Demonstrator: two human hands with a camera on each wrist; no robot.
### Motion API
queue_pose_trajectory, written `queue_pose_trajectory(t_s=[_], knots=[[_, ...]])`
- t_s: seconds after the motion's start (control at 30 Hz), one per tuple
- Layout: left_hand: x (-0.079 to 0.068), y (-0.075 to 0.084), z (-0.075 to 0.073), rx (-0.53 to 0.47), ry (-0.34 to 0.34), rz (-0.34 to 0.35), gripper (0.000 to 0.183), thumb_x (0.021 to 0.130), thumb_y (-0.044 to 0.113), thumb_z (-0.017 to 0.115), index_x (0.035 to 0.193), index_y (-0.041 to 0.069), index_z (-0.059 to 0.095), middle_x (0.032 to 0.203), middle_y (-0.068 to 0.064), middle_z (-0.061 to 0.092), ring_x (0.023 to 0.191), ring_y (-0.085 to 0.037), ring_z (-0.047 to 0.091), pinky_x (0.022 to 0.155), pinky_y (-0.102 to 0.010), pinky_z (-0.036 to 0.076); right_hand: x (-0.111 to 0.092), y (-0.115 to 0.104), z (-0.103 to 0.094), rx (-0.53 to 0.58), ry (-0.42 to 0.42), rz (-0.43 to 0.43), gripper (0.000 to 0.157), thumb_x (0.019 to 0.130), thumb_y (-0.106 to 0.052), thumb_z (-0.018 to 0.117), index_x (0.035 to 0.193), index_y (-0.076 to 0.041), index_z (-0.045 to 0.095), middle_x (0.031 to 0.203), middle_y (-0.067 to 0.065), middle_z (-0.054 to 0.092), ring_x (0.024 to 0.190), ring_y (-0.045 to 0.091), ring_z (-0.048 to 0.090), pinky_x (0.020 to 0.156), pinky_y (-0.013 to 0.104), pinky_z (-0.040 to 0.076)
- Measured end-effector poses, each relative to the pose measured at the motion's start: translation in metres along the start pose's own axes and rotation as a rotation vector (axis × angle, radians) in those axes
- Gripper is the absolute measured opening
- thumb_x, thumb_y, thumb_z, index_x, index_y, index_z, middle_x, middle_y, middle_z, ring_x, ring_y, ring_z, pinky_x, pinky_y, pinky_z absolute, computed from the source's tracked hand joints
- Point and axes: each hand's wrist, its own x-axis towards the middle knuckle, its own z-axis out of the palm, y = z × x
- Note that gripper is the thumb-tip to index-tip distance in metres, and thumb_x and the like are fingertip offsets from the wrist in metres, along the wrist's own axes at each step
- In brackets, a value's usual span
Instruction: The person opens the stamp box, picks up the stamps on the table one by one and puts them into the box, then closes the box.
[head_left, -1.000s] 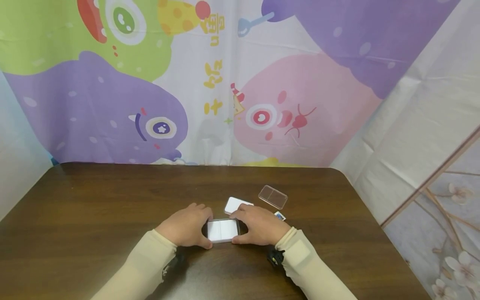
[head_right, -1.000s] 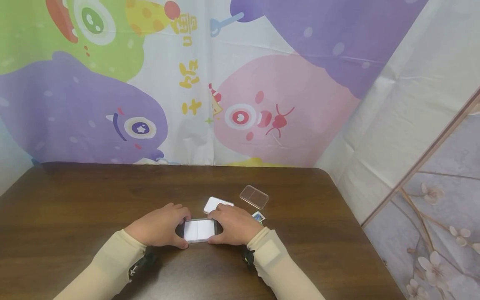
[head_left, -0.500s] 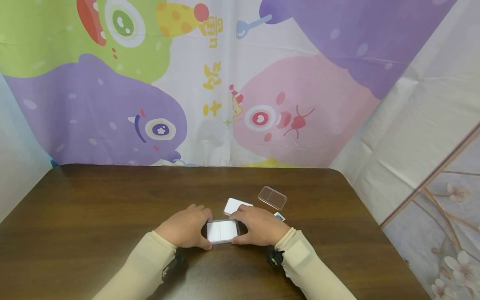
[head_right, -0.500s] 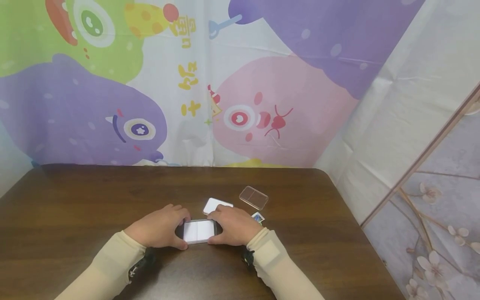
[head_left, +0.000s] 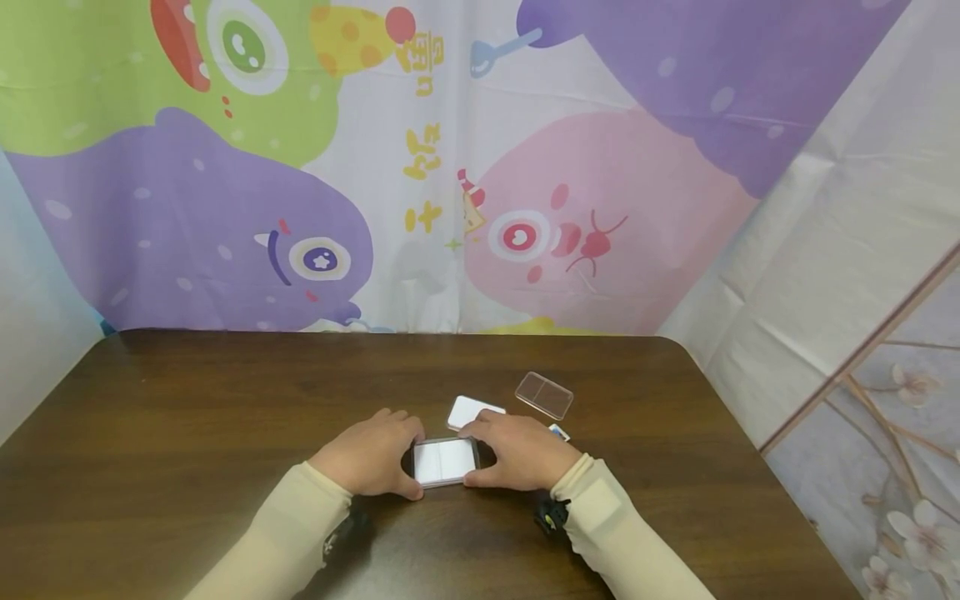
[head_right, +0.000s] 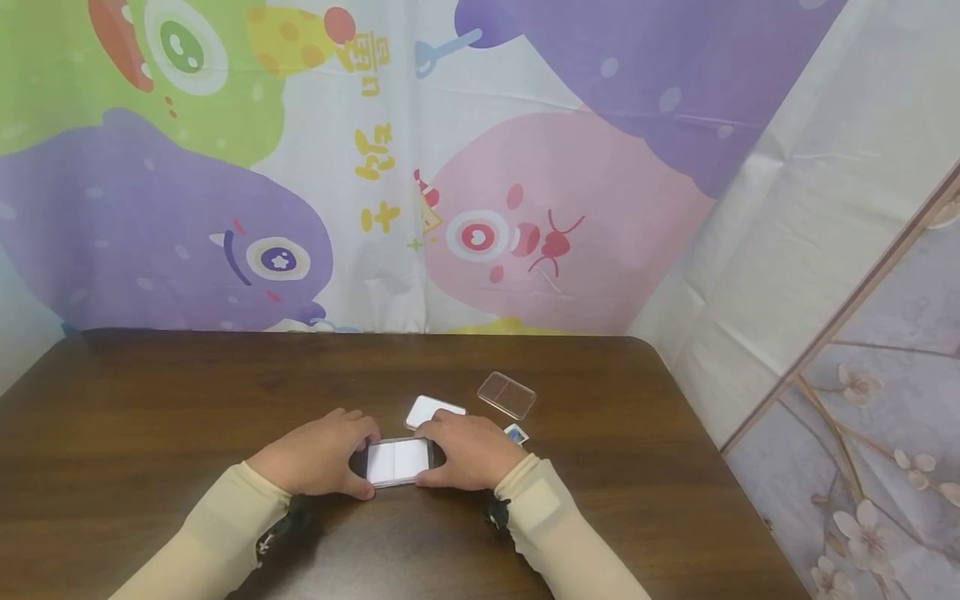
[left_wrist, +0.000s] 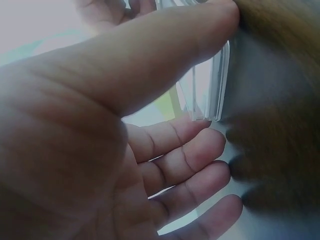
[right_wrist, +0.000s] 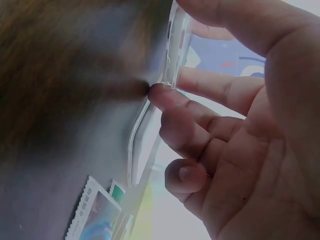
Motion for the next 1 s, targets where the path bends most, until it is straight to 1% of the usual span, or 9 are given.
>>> queue_pose_trajectory(t_s=[0.2,0.37,0.57,0.73,0.83,1.0], knots=[[0.001,0.000,0.001,0.003,-0.010,-0.007,0.053,0.070,0.034,0.095,0.107,0.010,0.066,0.100,-0.001,0.063,0.095,-0.021,0.053,0.087,-0.044,0.049,-0.002,-0.001,-0.002,0.005,-0.016,-0.005,0.052,0.091,-0.048,0.076,0.133,-0.017,0.067,0.122,-0.003,0.065,0.095,0.008,0.061,0.083,0.031,0.053],[0.000,0.000,-0.001,-0.011,-0.003,0.006,0.053,0.069,0.033,0.096,0.106,0.009,0.066,0.099,-0.002,0.062,0.093,-0.022,0.053,0.085,-0.046,0.049,-0.002,-0.001,-0.002,0.014,-0.011,-0.018,0.048,0.091,-0.046,0.076,0.130,-0.018,0.069,0.120,-0.004,0.066,0.092,0.008,0.061,0.082,0.031,0.053],[0.000,-0.001,-0.001,-0.011,0.009,0.011,0.055,0.068,0.033,0.096,0.106,0.009,0.065,0.098,-0.002,0.062,0.093,-0.022,0.053,0.084,-0.046,0.049,-0.003,0.001,-0.005,0.010,-0.004,-0.019,0.049,0.090,-0.047,0.077,0.129,-0.019,0.069,0.118,-0.004,0.065,0.091,0.007,0.059,0.081,0.030,0.053],[0.001,-0.001,-0.001,-0.011,0.012,0.015,0.055,0.068,0.032,0.096,0.106,0.008,0.064,0.099,-0.002,0.062,0.094,-0.023,0.053,0.085,-0.047,0.049,-0.005,0.004,-0.009,0.043,0.011,-0.002,0.049,0.090,-0.045,0.078,0.130,-0.017,0.068,0.120,-0.003,0.065,0.091,0.008,0.060,0.080,0.029,0.052],[0.001,-0.001,0.000,-0.004,0.010,0.012,0.054,0.068,0.033,0.096,0.104,0.009,0.064,0.099,-0.002,0.061,0.094,-0.022,0.053,0.086,-0.046,0.049,-0.004,0.005,-0.011,0.035,0.039,0.007,0.052,0.090,-0.046,0.078,0.130,-0.016,0.068,0.118,-0.002,0.065,0.091,0.008,0.059,0.080,0.028,0.052],[0.000,-0.001,0.000,0.000,0.015,0.005,0.053,0.068,0.034,0.096,0.103,0.009,0.064,0.098,-0.001,0.062,0.094,-0.022,0.054,0.086,-0.046,0.049,-0.004,0.006,-0.014,0.000,0.121,0.000,0.055,0.085,-0.047,0.081,0.127,-0.013,0.070,0.112,0.000,0.065,0.093,0.010,0.057,0.080,0.030,0.053]])
